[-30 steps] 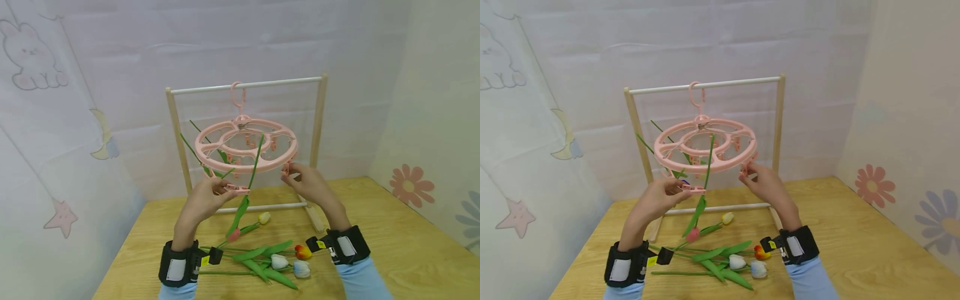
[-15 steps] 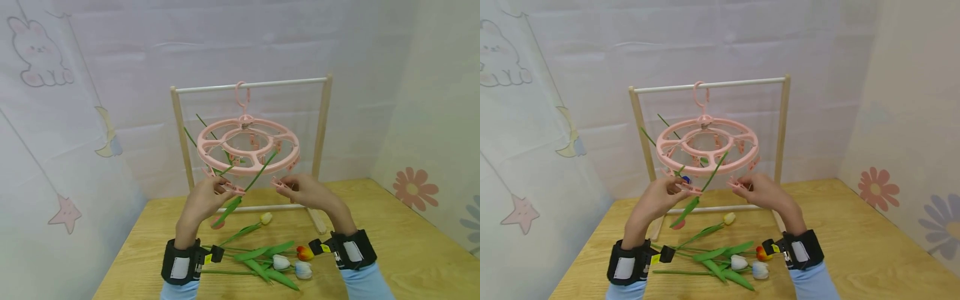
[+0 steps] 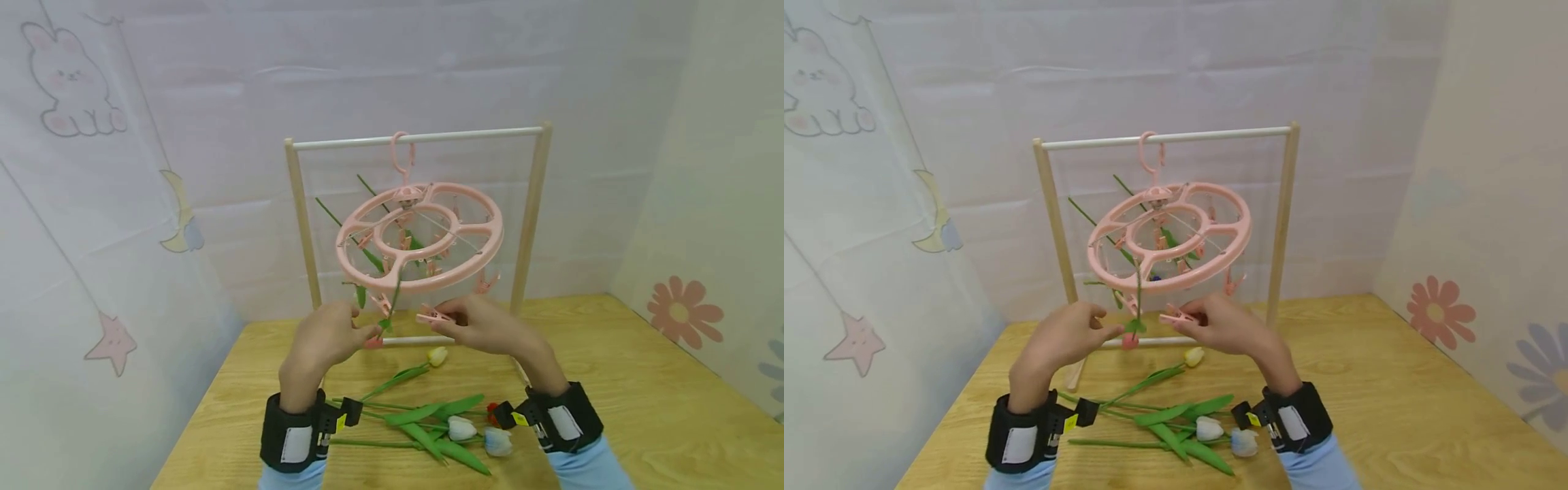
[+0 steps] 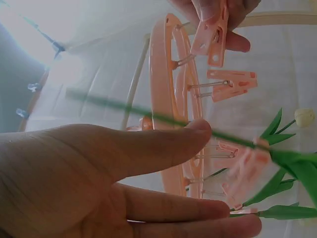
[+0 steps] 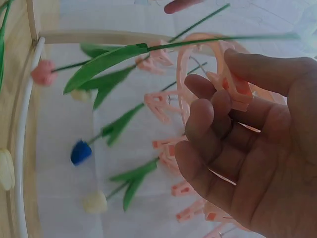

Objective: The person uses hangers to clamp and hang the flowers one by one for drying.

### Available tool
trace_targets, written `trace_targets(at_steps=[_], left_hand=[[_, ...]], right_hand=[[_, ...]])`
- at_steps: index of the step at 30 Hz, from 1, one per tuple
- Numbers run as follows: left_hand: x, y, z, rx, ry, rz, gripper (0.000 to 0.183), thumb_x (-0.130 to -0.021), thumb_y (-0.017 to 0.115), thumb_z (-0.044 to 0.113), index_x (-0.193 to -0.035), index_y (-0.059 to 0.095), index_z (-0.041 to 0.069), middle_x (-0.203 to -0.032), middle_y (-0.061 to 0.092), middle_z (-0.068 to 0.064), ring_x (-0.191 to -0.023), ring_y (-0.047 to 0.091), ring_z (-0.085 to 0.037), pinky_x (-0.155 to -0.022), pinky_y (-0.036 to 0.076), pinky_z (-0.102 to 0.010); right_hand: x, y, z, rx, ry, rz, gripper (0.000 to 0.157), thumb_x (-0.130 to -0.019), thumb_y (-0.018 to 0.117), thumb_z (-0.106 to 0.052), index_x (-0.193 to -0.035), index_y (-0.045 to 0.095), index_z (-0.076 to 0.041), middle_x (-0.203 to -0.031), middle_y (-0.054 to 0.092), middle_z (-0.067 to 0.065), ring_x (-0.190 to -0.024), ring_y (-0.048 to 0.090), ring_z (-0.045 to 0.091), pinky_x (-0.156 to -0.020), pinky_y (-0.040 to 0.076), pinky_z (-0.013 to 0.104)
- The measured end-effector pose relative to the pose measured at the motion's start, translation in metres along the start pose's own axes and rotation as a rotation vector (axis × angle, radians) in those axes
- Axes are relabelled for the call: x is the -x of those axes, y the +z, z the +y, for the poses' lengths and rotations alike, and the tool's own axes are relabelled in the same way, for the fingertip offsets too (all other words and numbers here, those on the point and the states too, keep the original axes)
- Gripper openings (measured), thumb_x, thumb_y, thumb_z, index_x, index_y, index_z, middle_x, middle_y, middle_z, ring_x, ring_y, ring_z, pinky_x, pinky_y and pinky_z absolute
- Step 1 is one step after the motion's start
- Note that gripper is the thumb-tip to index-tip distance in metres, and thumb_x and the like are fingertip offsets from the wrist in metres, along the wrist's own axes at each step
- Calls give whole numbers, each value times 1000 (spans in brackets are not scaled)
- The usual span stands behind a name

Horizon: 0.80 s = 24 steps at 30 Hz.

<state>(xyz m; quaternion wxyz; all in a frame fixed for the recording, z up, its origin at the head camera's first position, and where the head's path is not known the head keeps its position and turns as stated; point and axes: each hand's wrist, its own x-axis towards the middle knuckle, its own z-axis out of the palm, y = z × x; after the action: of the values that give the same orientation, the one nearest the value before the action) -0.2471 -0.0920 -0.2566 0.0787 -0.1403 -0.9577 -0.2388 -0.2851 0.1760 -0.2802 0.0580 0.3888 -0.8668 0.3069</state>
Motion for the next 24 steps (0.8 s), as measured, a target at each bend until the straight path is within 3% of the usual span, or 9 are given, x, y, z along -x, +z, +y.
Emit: trace_targets(at_steps=[1, 3, 5, 8, 9, 12, 18, 21, 24], left_hand=[[1, 0, 1, -6, 7, -12, 34, -90, 76, 38, -76, 70, 7, -64, 52, 4, -53, 44, -11, -47, 30, -25], [1, 1, 3, -1, 44, -51, 34, -90, 76, 39, -77, 71, 8, -66, 57, 5, -54, 48, -10, -48, 34, -25], [-1, 3, 5, 30, 119, -101, 31, -92, 74, 38, -94, 77, 8, -82, 71, 1, -66, 63, -12, -56, 47, -28], [-6, 7, 6, 125, 219, -173, 41, -96, 70, 36, -123, 70, 6, -107, 75, -9, -89, 72, -20, -73, 57, -35], [-7, 9, 6, 149, 241, -185, 43, -97, 69, 35, -127, 67, 5, -108, 75, -11, -91, 73, -23, -74, 58, -37], [-12, 13, 6, 203, 283, -172, 40, -99, 66, 31, -131, 60, 7, -113, 72, -11, -98, 71, -25, -74, 57, -37], [-16, 16, 5, 218, 325, -110, 30, -102, 62, 21, -127, 59, 6, -118, 69, -9, -105, 69, -26, -81, 56, -39], [-16, 15, 5, 219, 302, -88, 25, -102, 63, 20, -123, 62, 7, -109, 70, -8, -96, 69, -24, -77, 55, -38], [-16, 14, 5, 208, 255, -73, 23, -101, 64, 22, -119, 64, 9, -103, 70, -6, -87, 67, -19, -71, 53, -34]], right_hand=[[-1, 2, -2, 4, -4, 5, 19, -103, 60, -20, -88, 70, -14, -59, 41, -11, -50, 38, 2, -51, 33, 21], [-3, 7, -5, 22, -15, 17, 21, -103, 60, -20, -85, 68, -14, -59, 40, -11, -49, 36, 1, -50, 31, 20], [-6, 12, -8, 23, -29, 30, 19, -103, 61, -21, -89, 70, -12, -59, 41, -11, -48, 36, 0, -49, 31, 19], [-10, 22, -12, 5, -48, 45, 17, -102, 61, -20, -97, 72, -8, -60, 43, -11, -47, 37, 0, -48, 32, 19], [-12, 25, -13, -5, -50, 51, 16, -102, 62, -19, -102, 73, -7, -61, 45, -10, -48, 38, 0, -48, 32, 19], [-15, 33, -16, -30, -58, 55, 15, -102, 61, -15, -106, 72, -7, -65, 49, -9, -51, 41, 1, -50, 35, 20], [-17, 38, -18, -64, -45, 43, 14, -103, 60, -17, -103, 70, -7, -68, 53, -7, -54, 49, 1, -52, 42, 20], [-18, 38, -15, -93, -36, 14, 16, -103, 61, -18, -105, 70, -6, -71, 59, -5, -58, 56, 4, -53, 48, 24], [-18, 44, -3, -75, 6, -71, 22, -102, 62, -24, -112, 71, -6, -83, 68, -2, -69, 64, 9, -61, 53, 26]])
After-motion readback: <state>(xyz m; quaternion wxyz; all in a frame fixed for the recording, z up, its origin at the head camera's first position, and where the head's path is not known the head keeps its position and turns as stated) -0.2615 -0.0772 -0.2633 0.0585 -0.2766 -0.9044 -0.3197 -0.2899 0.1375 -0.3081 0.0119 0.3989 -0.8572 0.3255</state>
